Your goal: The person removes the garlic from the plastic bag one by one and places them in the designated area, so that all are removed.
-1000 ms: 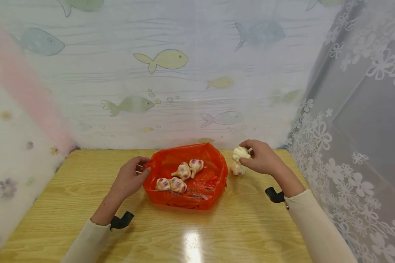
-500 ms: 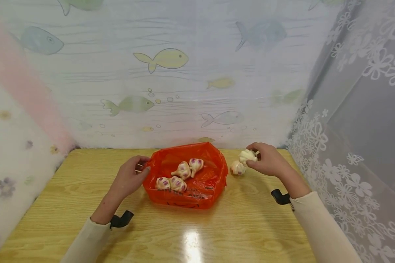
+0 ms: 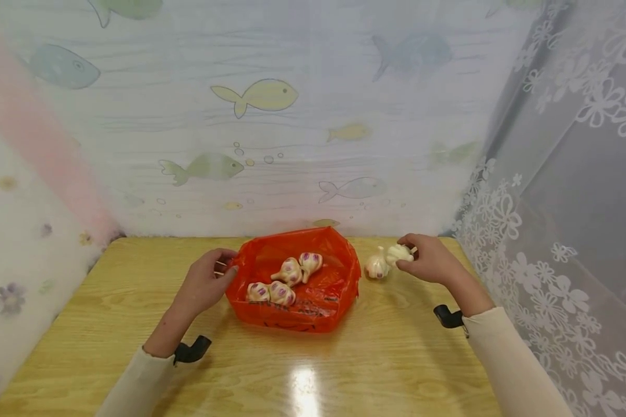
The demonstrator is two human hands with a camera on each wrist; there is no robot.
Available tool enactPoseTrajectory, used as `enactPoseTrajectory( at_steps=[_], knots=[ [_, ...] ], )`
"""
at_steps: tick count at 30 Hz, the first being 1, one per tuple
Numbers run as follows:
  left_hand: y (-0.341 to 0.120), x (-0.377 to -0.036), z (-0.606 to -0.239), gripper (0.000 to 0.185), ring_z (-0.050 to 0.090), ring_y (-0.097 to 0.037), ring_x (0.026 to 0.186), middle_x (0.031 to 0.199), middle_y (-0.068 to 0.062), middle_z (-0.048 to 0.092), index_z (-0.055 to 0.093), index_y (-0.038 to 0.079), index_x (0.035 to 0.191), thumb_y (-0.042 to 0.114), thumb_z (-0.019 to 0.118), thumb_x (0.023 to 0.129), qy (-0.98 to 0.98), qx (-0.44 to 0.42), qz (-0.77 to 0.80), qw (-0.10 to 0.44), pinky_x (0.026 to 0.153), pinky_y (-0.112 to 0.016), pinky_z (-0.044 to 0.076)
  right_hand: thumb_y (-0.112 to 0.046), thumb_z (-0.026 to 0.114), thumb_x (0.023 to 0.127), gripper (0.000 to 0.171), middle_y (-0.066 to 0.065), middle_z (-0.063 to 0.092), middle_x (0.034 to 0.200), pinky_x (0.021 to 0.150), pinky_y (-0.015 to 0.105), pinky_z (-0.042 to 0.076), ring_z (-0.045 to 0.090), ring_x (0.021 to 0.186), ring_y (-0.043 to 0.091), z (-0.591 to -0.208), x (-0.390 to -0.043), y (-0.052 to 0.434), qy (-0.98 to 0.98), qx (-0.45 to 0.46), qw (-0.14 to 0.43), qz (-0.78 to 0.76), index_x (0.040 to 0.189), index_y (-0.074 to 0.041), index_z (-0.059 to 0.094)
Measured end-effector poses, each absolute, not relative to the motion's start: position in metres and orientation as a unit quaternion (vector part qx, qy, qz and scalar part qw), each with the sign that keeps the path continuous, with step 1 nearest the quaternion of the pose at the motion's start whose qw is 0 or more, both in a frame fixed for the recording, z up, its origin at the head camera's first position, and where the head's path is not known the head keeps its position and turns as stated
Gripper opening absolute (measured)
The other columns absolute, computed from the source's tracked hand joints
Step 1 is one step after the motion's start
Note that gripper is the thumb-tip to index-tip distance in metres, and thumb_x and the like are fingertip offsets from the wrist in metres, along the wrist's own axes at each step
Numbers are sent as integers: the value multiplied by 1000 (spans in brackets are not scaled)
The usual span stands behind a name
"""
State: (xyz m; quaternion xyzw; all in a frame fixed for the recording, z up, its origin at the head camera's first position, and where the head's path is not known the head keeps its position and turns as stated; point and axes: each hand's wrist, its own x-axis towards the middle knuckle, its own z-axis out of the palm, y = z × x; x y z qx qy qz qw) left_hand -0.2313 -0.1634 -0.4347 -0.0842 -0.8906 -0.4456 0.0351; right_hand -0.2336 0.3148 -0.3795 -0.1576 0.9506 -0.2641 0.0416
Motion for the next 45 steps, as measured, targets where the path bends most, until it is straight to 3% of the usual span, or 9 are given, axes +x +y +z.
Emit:
enactPoseTrajectory(
  at_steps=[17,25,35,45],
  knots=[
    [-163,-231,-437,34,64,-29,105,122,-14,66,64,2,134,12,67,101,-889,-83,-450,34,91,-45,62,-19,73,100,49,30,63,129,87,56,57,63,113,47,-407,-243,330,958,-132,54,-247,136,11,59],
    [-163,-233,-439,34,64,-29,105,123,-15,66,64,2,134,12,67,102,-889,-87,-448,38,91,-45,62,-20,73,99,50,31,64,123,83,56,57,64,108,47,-417,-250,339,962,-121,68,-237,134,13,59],
    [-163,-233,-442,35,64,-29,105,123,-14,67,64,2,134,12,67,101,-889,-87,-448,38,91,-45,62,-25,66,102,54,36,60,131,89,62,54,58,117,53,-429,-258,346,964,-99,97,-227,138,14,57],
    [-163,-234,-443,34,64,-28,105,121,-13,67,65,2,133,13,67,101,-891,-82,-444,40,93,-46,61,-27,62,105,51,37,62,130,84,59,56,62,112,53,-431,-260,348,965,-98,103,-222,136,14,60]
  ],
)
